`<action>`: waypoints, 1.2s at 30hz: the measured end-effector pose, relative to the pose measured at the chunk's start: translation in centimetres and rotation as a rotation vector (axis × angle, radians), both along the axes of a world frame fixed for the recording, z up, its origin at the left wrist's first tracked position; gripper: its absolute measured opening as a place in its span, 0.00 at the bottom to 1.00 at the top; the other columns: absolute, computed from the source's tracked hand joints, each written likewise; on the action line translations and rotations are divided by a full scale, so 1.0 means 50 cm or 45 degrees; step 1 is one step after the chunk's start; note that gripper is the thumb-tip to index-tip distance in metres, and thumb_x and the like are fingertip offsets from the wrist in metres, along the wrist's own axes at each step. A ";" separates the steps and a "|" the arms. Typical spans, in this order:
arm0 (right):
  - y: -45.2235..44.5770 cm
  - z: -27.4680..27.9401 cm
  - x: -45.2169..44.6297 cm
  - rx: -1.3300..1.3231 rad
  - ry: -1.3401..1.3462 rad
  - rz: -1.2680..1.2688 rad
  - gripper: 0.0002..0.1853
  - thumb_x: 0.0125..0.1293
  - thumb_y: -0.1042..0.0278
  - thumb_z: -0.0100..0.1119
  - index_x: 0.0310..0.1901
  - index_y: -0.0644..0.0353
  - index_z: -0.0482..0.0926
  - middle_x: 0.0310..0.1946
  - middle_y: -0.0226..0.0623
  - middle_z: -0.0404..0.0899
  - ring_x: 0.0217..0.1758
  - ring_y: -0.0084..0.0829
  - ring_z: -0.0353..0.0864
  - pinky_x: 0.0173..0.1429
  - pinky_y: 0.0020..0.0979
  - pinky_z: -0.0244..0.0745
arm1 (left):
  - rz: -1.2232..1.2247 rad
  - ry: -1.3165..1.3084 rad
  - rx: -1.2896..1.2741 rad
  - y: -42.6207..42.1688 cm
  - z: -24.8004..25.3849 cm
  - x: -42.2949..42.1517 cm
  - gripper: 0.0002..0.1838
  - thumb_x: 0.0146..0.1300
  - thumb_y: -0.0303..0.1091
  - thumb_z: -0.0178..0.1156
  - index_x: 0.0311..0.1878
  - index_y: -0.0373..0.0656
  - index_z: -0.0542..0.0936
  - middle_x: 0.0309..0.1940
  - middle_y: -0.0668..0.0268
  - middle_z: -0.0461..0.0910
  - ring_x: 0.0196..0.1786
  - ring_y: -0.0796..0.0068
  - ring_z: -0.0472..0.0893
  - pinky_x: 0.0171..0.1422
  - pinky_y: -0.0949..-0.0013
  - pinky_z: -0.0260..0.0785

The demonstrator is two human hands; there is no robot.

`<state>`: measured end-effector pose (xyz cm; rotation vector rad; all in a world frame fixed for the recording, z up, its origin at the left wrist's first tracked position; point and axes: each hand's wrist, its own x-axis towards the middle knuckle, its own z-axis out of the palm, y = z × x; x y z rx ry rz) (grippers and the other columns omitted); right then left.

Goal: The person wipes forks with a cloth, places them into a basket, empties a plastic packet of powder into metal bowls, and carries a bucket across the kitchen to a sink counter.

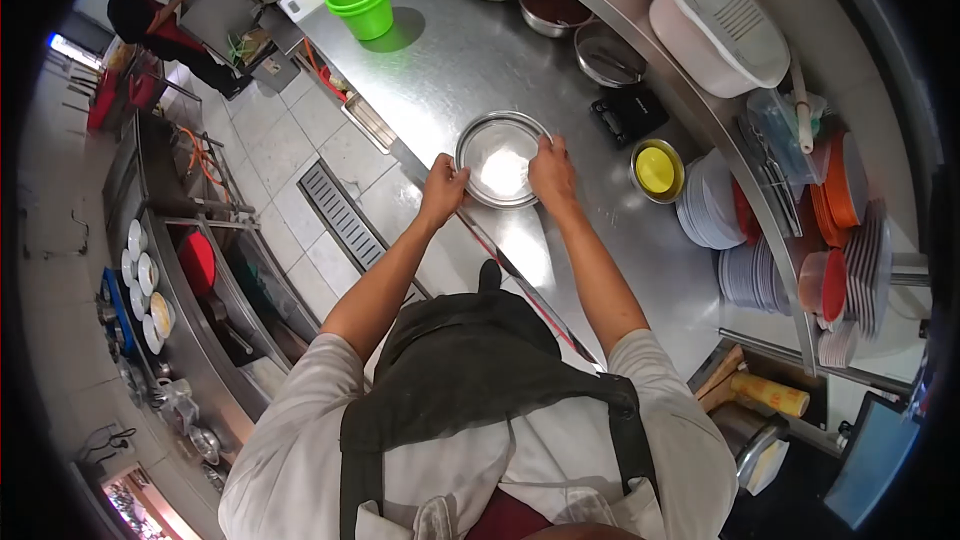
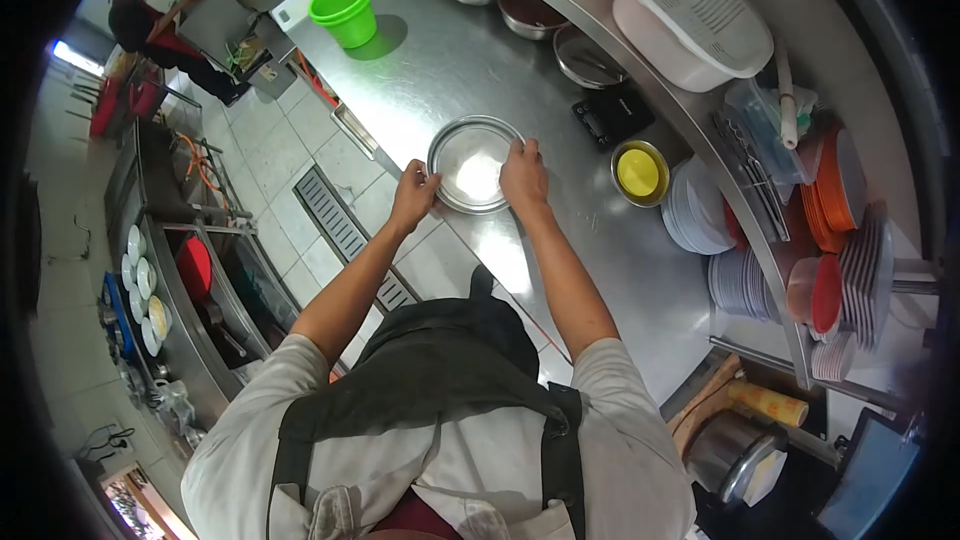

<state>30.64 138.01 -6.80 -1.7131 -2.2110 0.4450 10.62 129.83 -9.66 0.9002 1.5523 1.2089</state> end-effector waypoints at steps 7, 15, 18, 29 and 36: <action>-0.005 -0.006 0.045 0.207 0.127 0.103 0.24 0.61 0.72 0.55 0.60 0.67 0.70 0.60 0.55 0.63 0.55 0.57 0.73 0.56 0.53 0.71 | -0.034 0.196 0.063 0.007 0.046 0.053 0.06 0.63 0.26 0.55 0.35 0.41 0.66 0.22 0.70 0.68 0.19 0.81 0.68 0.21 0.74 0.63; 0.075 -0.020 0.049 0.161 0.045 0.166 0.12 0.64 0.71 0.49 0.45 0.69 0.74 0.50 0.55 0.70 0.49 0.55 0.76 0.54 0.49 0.73 | -0.015 0.345 0.031 0.058 -0.006 0.053 0.05 0.62 0.23 0.56 0.34 0.39 0.69 0.22 0.70 0.69 0.21 0.82 0.68 0.23 0.73 0.61; 0.069 -0.034 0.069 0.054 0.105 0.154 0.11 0.64 0.71 0.49 0.43 0.71 0.74 0.48 0.56 0.71 0.50 0.55 0.76 0.54 0.50 0.73 | 0.055 0.438 -0.032 0.059 0.028 0.072 0.11 0.63 0.31 0.60 0.30 0.37 0.68 0.20 0.68 0.66 0.26 0.79 0.65 0.30 0.69 0.61; 0.010 0.039 0.112 0.377 0.136 0.311 0.23 0.59 0.74 0.57 0.59 0.52 0.76 0.68 0.51 0.61 0.70 0.49 0.62 0.72 0.56 0.55 | -0.186 0.723 0.027 0.086 0.105 0.117 0.17 0.68 0.40 0.59 0.31 0.37 0.68 0.19 0.63 0.67 0.25 0.75 0.64 0.30 0.67 0.63; 0.080 0.030 0.089 0.304 -0.016 0.478 0.19 0.60 0.67 0.60 0.55 0.53 0.79 0.69 0.44 0.62 0.69 0.44 0.65 0.69 0.55 0.58 | -0.302 0.698 0.072 0.115 0.090 0.097 0.17 0.66 0.41 0.60 0.31 0.36 0.69 0.20 0.58 0.69 0.24 0.69 0.66 0.32 0.63 0.64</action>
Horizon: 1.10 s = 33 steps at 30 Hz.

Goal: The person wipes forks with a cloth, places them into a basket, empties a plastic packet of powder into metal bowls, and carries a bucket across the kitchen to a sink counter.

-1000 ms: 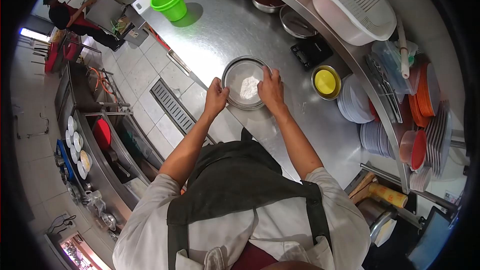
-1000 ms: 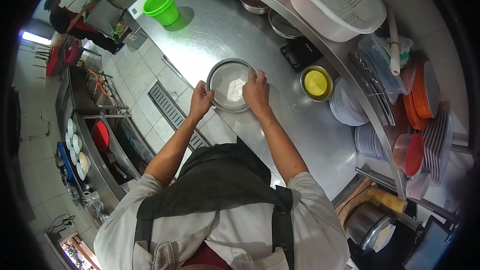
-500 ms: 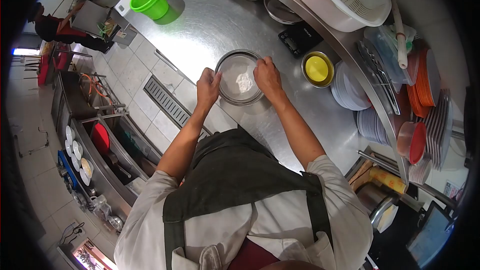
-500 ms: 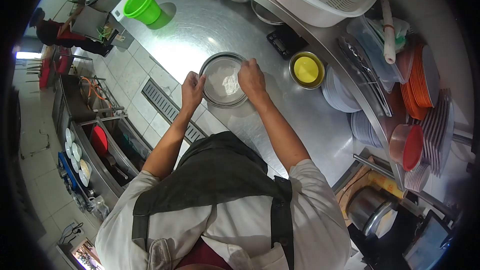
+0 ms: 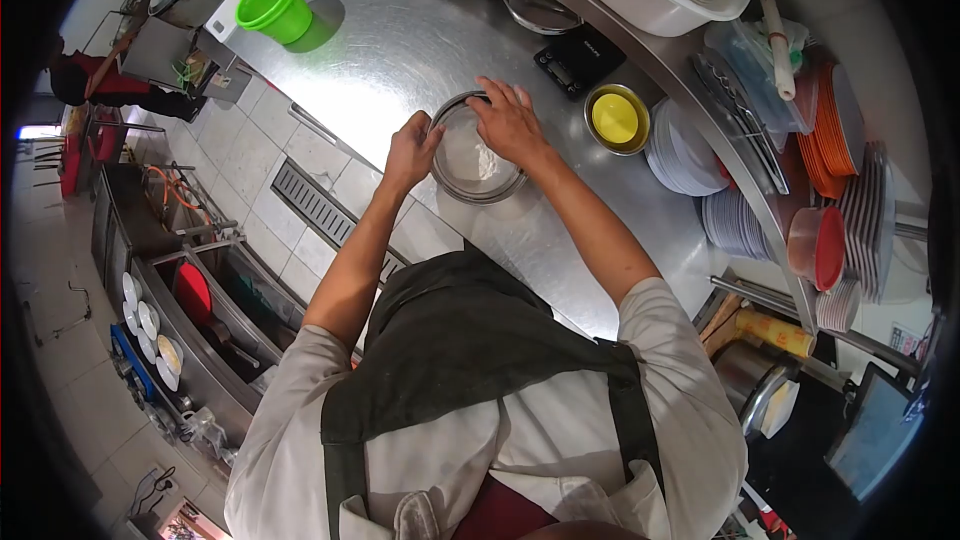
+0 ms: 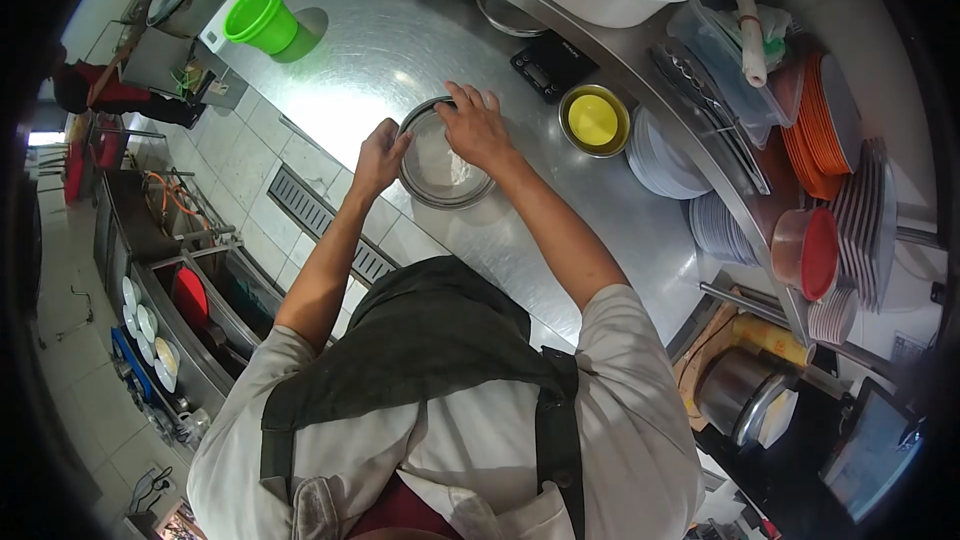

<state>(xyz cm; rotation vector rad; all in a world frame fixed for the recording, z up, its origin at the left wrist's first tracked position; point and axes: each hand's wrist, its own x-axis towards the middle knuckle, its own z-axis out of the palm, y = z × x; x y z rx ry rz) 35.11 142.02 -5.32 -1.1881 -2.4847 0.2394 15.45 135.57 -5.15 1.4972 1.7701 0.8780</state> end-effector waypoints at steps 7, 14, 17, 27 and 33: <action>0.005 -0.011 0.009 -0.242 -0.095 -0.065 0.15 0.63 0.64 0.59 0.50 0.57 0.81 0.67 0.45 0.64 0.64 0.43 0.70 0.62 0.50 0.67 | 0.014 -0.010 -0.041 -0.004 -0.007 -0.006 0.17 0.66 0.40 0.61 0.32 0.37 0.70 0.20 0.62 0.69 0.26 0.73 0.67 0.32 0.65 0.64; -0.021 -0.026 0.042 -0.298 -0.132 -0.223 0.14 0.63 0.60 0.60 0.44 0.59 0.84 0.69 0.47 0.60 0.66 0.48 0.67 0.64 0.56 0.64 | 0.004 0.015 -0.037 -0.002 0.000 -0.002 0.13 0.63 0.36 0.62 0.33 0.37 0.71 0.20 0.62 0.72 0.25 0.74 0.70 0.32 0.65 0.65; -0.039 -0.042 0.043 -0.421 -0.063 -0.387 0.15 0.62 0.60 0.61 0.45 0.60 0.83 0.70 0.50 0.58 0.67 0.51 0.66 0.66 0.56 0.63 | 0.010 0.001 -0.047 0.001 0.000 0.001 0.12 0.62 0.35 0.61 0.33 0.38 0.72 0.21 0.60 0.74 0.26 0.72 0.72 0.33 0.65 0.66; -0.088 -0.075 0.056 -0.591 0.051 -0.617 0.17 0.62 0.65 0.59 0.51 0.62 0.80 0.70 0.58 0.56 0.67 0.57 0.66 0.65 0.53 0.68 | -0.041 0.034 -0.030 0.008 0.019 0.017 0.10 0.61 0.33 0.60 0.34 0.38 0.72 0.20 0.56 0.75 0.24 0.65 0.75 0.32 0.63 0.67; -0.131 -0.069 0.064 -0.615 0.142 -0.699 0.21 0.62 0.63 0.59 0.57 0.57 0.76 0.70 0.58 0.55 0.66 0.57 0.68 0.64 0.49 0.70 | -0.023 0.052 -0.013 0.005 0.010 0.015 0.07 0.58 0.30 0.60 0.35 0.38 0.73 0.21 0.54 0.76 0.24 0.62 0.76 0.33 0.61 0.67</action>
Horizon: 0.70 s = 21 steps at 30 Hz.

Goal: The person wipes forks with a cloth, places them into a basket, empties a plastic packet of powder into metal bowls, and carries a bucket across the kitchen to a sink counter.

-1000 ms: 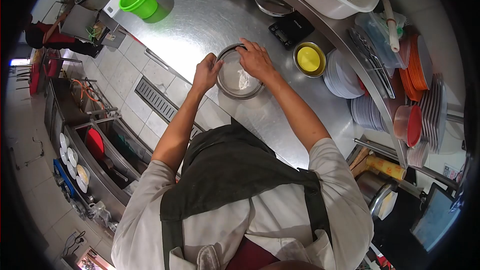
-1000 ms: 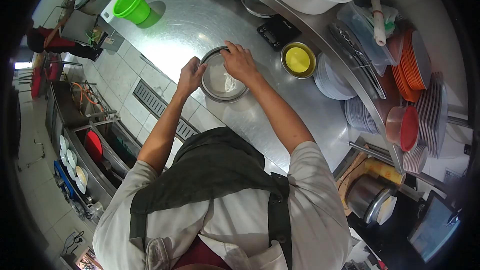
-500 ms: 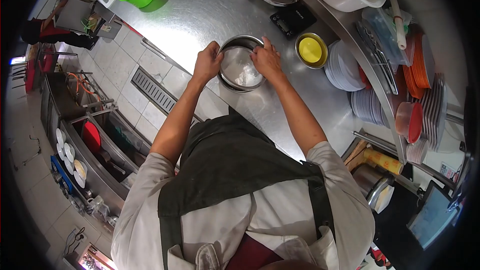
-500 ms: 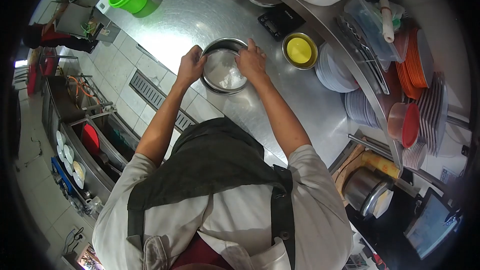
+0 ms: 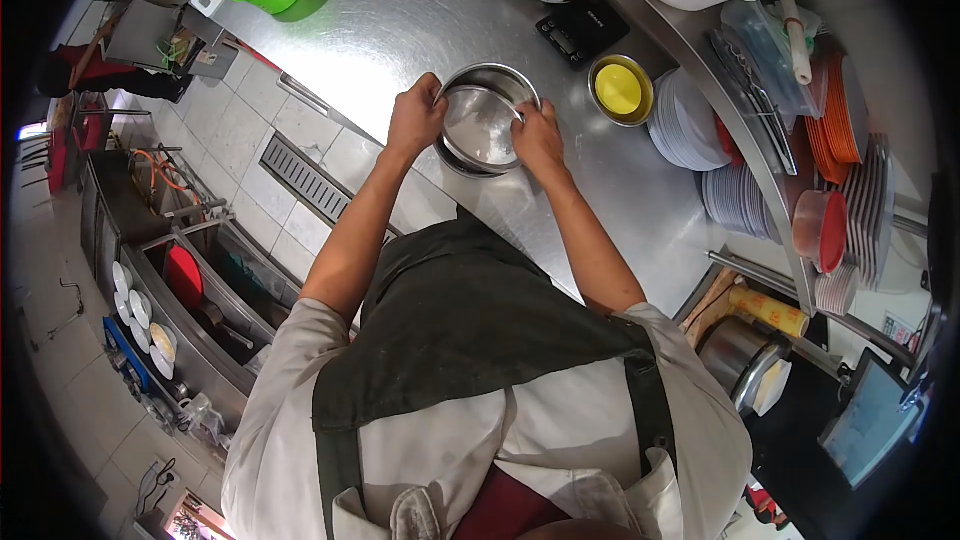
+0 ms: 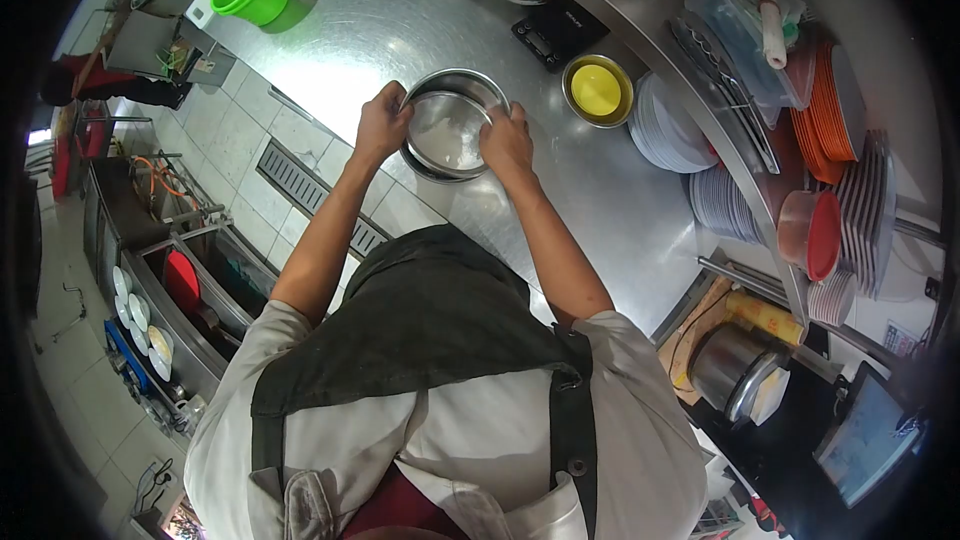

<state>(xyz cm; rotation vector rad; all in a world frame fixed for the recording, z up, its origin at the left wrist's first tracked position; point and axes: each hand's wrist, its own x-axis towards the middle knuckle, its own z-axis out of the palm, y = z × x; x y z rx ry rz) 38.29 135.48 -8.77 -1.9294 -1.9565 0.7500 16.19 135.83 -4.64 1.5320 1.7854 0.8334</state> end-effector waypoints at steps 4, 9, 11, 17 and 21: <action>-0.049 0.073 0.005 0.073 -0.157 -0.023 0.27 0.62 0.59 0.61 0.60 0.60 0.70 0.63 0.59 0.64 0.59 0.57 0.74 0.63 0.51 0.70 | -0.006 0.052 0.018 -0.008 -0.009 -0.002 0.08 0.55 0.28 0.59 0.35 0.37 0.72 0.22 0.52 0.75 0.24 0.59 0.75 0.33 0.61 0.67; -0.092 0.093 0.004 -0.335 0.367 -0.389 0.32 0.62 0.66 0.62 0.63 0.65 0.59 0.36 0.49 0.79 0.32 0.44 0.84 0.37 0.41 0.79 | 0.031 0.067 0.033 -0.018 -0.005 0.009 0.08 0.54 0.26 0.59 0.34 0.37 0.70 0.21 0.50 0.73 0.25 0.54 0.75 0.33 0.59 0.67; -0.107 0.086 -0.004 -0.361 0.677 -0.567 0.31 0.61 0.71 0.61 0.63 0.66 0.58 0.29 0.45 0.80 0.23 0.36 0.83 0.27 0.34 0.77 | 0.032 0.037 0.033 -0.024 0.001 0.019 0.08 0.54 0.25 0.58 0.34 0.37 0.68 0.21 0.48 0.73 0.25 0.46 0.76 0.34 0.56 0.68; -0.111 0.062 0.010 -0.155 0.951 -0.565 0.30 0.60 0.76 0.57 0.64 0.68 0.60 0.26 0.40 0.78 0.20 0.28 0.80 0.22 0.28 0.74 | 0.116 0.046 0.079 -0.031 -0.004 0.028 0.07 0.55 0.25 0.59 0.33 0.37 0.70 0.19 0.51 0.73 0.21 0.53 0.74 0.31 0.58 0.67; -0.136 0.086 0.070 0.063 1.148 -0.567 0.27 0.62 0.79 0.54 0.64 0.64 0.65 0.26 0.33 0.77 0.19 0.19 0.72 0.23 0.23 0.71 | 0.163 0.037 0.080 -0.015 -0.045 -0.003 0.06 0.56 0.27 0.60 0.34 0.38 0.73 0.20 0.55 0.76 0.24 0.63 0.77 0.33 0.61 0.69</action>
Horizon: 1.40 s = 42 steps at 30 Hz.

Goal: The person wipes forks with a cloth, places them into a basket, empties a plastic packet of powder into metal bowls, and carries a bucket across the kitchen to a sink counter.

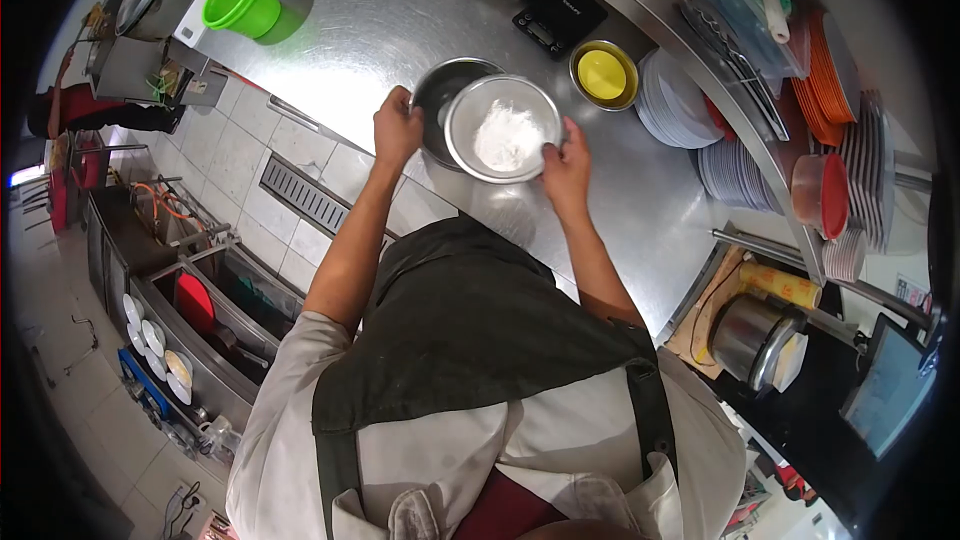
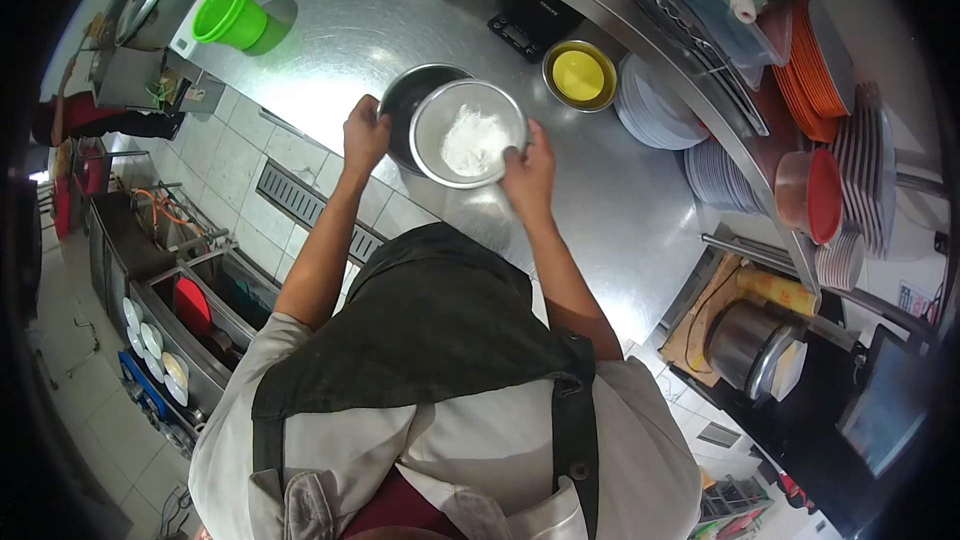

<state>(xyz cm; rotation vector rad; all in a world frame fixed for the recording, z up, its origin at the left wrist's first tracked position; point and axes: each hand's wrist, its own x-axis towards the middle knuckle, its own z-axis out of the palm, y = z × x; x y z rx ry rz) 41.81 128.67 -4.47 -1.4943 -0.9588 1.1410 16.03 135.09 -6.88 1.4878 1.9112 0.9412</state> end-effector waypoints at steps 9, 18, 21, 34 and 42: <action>-0.067 -0.100 0.190 -0.057 0.111 -0.063 0.26 0.66 0.78 0.51 0.67 0.62 0.66 0.32 0.29 0.76 0.26 0.16 0.72 0.24 0.22 0.68 | -0.142 0.242 0.488 0.020 0.041 0.001 0.21 0.60 0.34 0.64 0.53 0.37 0.72 0.48 0.50 0.74 0.50 0.54 0.76 0.53 0.57 0.70; -0.113 -0.110 0.190 -0.113 -0.676 0.037 0.22 0.63 0.73 0.59 0.60 0.62 0.75 0.37 0.42 0.78 0.30 0.30 0.77 0.38 0.30 0.75 | -0.695 -0.232 -0.207 -0.173 -0.031 0.228 0.37 0.60 0.40 0.64 0.66 0.28 0.63 0.59 0.39 0.67 0.62 0.48 0.71 0.66 0.56 0.64; -0.112 -0.086 0.190 -0.013 -1.070 -0.026 0.18 0.59 0.71 0.63 0.52 0.60 0.79 0.37 0.45 0.79 0.41 0.44 0.80 0.48 0.39 0.76 | -0.689 -0.348 -0.367 -0.160 -0.047 0.225 0.39 0.60 0.42 0.65 0.66 0.26 0.62 0.56 0.40 0.69 0.59 0.50 0.73 0.64 0.57 0.66; -0.041 -0.011 0.191 -0.471 -1.293 0.220 0.13 0.52 0.67 0.66 0.39 0.61 0.79 0.37 0.49 0.82 0.45 0.47 0.83 0.51 0.43 0.77 | -0.486 -0.911 -0.854 -0.136 0.009 0.204 0.27 0.67 0.37 0.60 0.65 0.36 0.67 0.50 0.57 0.74 0.52 0.66 0.78 0.49 0.59 0.80; -0.014 0.015 0.217 -0.610 -1.008 0.500 0.14 0.51 0.67 0.64 0.39 0.63 0.79 0.31 0.46 0.81 0.35 0.42 0.83 0.43 0.38 0.77 | -0.438 -1.062 -1.013 -0.145 0.020 0.183 0.28 0.70 0.48 0.54 0.64 0.37 0.68 0.51 0.59 0.74 0.51 0.67 0.78 0.52 0.59 0.77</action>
